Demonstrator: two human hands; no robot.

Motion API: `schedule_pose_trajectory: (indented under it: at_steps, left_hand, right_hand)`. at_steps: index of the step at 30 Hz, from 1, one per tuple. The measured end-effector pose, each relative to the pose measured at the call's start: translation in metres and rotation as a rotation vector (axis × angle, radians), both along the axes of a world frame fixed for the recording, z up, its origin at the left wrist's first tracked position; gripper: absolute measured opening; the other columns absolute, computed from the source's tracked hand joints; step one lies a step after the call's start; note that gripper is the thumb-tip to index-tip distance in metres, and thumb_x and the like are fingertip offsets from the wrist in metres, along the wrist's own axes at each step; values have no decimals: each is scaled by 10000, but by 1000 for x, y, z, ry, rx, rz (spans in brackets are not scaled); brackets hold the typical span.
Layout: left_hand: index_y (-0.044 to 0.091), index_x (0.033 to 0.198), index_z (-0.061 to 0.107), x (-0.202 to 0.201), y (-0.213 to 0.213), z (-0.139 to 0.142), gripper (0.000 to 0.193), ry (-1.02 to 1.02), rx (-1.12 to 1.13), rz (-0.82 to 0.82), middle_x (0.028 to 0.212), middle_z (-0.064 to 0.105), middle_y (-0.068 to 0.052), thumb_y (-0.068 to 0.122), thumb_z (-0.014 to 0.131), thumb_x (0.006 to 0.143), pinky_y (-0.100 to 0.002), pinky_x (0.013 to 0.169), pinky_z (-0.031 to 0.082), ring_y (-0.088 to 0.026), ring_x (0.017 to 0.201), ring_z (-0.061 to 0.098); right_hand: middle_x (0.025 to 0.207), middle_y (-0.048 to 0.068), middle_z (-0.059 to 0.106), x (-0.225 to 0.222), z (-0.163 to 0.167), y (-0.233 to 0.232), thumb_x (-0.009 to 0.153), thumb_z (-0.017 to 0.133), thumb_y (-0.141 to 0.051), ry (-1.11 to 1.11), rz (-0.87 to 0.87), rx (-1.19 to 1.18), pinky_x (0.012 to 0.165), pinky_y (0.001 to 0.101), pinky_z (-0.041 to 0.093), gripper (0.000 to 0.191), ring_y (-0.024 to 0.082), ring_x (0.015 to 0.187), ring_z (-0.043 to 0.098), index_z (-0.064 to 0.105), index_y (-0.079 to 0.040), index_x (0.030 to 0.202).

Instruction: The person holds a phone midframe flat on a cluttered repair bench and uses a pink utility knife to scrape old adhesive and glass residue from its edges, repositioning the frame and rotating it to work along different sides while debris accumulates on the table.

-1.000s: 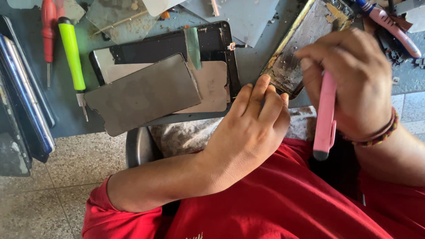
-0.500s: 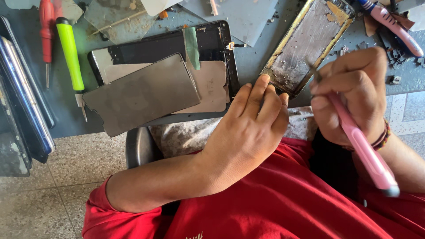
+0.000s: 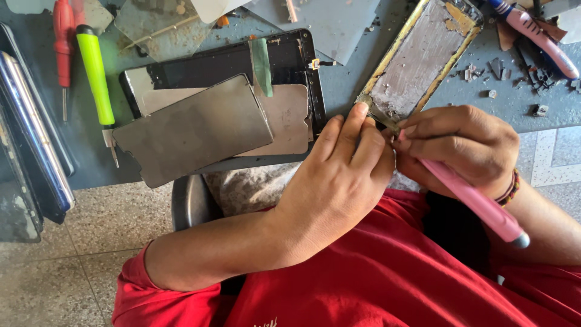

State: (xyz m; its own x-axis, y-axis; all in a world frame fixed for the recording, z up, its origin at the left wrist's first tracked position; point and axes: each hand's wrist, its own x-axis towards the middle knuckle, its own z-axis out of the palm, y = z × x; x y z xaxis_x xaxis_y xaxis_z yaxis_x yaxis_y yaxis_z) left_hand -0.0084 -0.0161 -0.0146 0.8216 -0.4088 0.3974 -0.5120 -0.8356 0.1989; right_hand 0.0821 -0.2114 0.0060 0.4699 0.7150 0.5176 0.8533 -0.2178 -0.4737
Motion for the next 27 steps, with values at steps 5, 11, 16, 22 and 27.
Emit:
schedule_pose_trajectory:
  at_steps: [5, 11, 16, 22, 27]
  left_hand:
    - [-8, 1124, 689, 0, -1, -2, 181, 4, -25, -5, 1177, 600, -175, 124, 630, 1015, -433, 1146, 451, -360, 1301, 616]
    - [-10, 1109, 689, 0, 0, -2, 170, -8, -25, -6, 1182, 601, -170, 119, 635, 1013, -430, 1149, 448, -352, 1307, 616]
    - [-8, 1108, 695, 1, -2, -2, 181, -13, -7, 8, 1181, 602, -174, 130, 633, 1008, -428, 1147, 446, -350, 1300, 619]
    - [-12, 1118, 700, 0, -3, -3, 183, -22, -33, 25, 1171, 597, -163, 125, 632, 1018, -423, 1145, 457, -342, 1299, 619]
    - [-14, 1108, 692, 0, -2, -4, 192, -13, -38, 11, 1188, 606, -174, 132, 633, 999, -433, 1148, 458, -348, 1306, 620]
  right_hand:
    - [896, 108, 673, -3, -2, -1, 733, 900, 63, -16, -86, -56, 736, 325, 632, 244, 240, 873, 751, 683, -18, 812]
    - [881, 102, 656, 5, -7, -5, 731, 872, 62, 113, -25, 63, 767, 340, 656, 239, 239, 867, 753, 663, -13, 820]
    - [876, 114, 661, 1, -7, -4, 726, 893, 64, 2, -40, 20, 745, 338, 635, 259, 255, 865, 744, 662, -26, 801]
    - [873, 121, 635, 3, -7, -2, 730, 883, 46, 77, -49, 24, 760, 342, 636, 245, 252, 874, 737, 667, -12, 830]
    - [875, 107, 642, 3, -10, -5, 733, 867, 74, 71, -42, 78, 750, 329, 650, 238, 238, 869, 743, 674, -19, 838]
